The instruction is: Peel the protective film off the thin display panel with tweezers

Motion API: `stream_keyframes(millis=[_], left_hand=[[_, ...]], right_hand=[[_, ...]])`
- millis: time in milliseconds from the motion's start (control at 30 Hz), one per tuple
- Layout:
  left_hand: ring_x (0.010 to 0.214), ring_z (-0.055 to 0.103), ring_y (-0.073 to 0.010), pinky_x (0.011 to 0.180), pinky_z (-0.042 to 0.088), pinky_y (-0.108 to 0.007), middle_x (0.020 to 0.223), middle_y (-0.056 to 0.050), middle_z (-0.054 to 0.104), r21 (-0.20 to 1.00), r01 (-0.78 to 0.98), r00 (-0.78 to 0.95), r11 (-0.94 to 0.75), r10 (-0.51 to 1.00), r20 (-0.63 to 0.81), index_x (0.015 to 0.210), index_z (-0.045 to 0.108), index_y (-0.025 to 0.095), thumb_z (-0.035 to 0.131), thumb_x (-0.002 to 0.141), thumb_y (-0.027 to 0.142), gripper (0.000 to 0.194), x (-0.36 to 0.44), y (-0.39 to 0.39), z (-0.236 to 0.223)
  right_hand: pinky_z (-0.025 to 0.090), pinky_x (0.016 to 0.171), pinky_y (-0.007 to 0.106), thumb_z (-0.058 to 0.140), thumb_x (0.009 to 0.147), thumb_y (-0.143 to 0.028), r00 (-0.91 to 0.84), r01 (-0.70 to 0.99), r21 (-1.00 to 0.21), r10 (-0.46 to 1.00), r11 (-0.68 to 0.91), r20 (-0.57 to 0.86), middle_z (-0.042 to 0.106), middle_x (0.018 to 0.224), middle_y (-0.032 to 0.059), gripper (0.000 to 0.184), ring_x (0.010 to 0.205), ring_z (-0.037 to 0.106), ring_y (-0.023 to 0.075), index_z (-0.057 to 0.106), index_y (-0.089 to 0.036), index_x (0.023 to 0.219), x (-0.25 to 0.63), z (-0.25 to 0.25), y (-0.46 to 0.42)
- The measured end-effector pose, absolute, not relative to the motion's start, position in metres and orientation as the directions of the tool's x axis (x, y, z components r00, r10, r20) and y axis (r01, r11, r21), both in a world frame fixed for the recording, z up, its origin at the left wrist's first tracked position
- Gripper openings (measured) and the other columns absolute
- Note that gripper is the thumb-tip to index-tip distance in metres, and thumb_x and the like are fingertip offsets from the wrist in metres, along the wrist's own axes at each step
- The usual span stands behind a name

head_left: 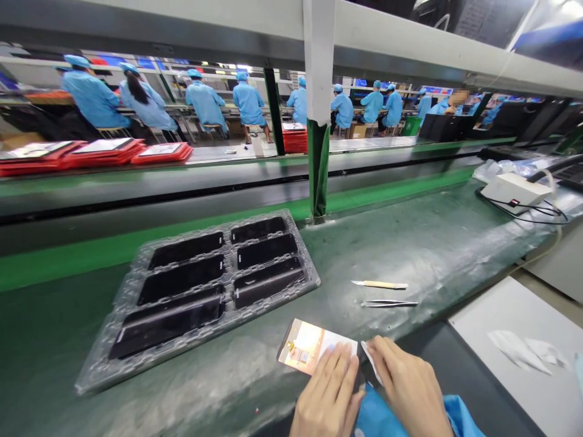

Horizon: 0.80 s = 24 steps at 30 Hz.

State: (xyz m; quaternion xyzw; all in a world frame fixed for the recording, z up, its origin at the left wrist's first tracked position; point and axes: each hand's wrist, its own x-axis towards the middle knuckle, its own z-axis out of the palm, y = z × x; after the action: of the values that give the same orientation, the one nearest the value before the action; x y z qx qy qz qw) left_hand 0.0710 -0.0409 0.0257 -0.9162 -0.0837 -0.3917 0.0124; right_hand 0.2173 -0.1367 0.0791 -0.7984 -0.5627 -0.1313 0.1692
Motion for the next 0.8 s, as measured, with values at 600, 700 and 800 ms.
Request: stream_keyframes(millis=[600,700,800], left_hand=[[0.123,0.063,-0.0245,0.112,0.046,-0.035,0.124,-0.014,0.071,0.030,0.178,0.671,-0.984,0.144,0.728,0.120,0.067,0.005,0.054,0.097,0.019,0.030,0.0729,-0.0436,0.0229],[0.123,0.063,-0.0247,0.111,0.047,-0.035,0.123,-0.014,0.071,0.026,0.185,0.669,-0.982,0.146,0.729,0.120,0.066,0.005,0.054,0.097,0.019,0.030,0.0725,-0.0444,0.0222],[0.123,0.063,-0.0240,0.111,0.048,-0.034,0.123,-0.013,0.071,0.037,0.197,0.663,-0.980,0.161,0.731,0.121,0.066,0.006,0.054,0.097,0.018,0.030,0.0727,-0.0454,0.0210]], right_hand=[[0.038,0.043,0.023,0.011,0.108,-0.029,0.268,0.963,-0.125,0.899,-0.238,0.347,0.068,0.064,-0.0042,0.054,0.049,0.070,0.0114,0.061,-0.027,0.088,0.2188,0.0793,-0.1386],[0.038,0.043,0.024,0.010,0.108,-0.032,0.284,0.958,-0.132,0.890,-0.253,0.356,0.069,0.064,-0.0039,0.056,0.050,0.070,0.0120,0.061,-0.026,0.088,0.2183,0.0778,-0.1383],[0.038,0.042,0.024,0.010,0.108,-0.034,0.300,0.954,-0.139,0.876,-0.267,0.377,0.069,0.064,-0.0039,0.057,0.049,0.070,0.0120,0.061,-0.026,0.085,0.2176,0.0764,-0.1369]])
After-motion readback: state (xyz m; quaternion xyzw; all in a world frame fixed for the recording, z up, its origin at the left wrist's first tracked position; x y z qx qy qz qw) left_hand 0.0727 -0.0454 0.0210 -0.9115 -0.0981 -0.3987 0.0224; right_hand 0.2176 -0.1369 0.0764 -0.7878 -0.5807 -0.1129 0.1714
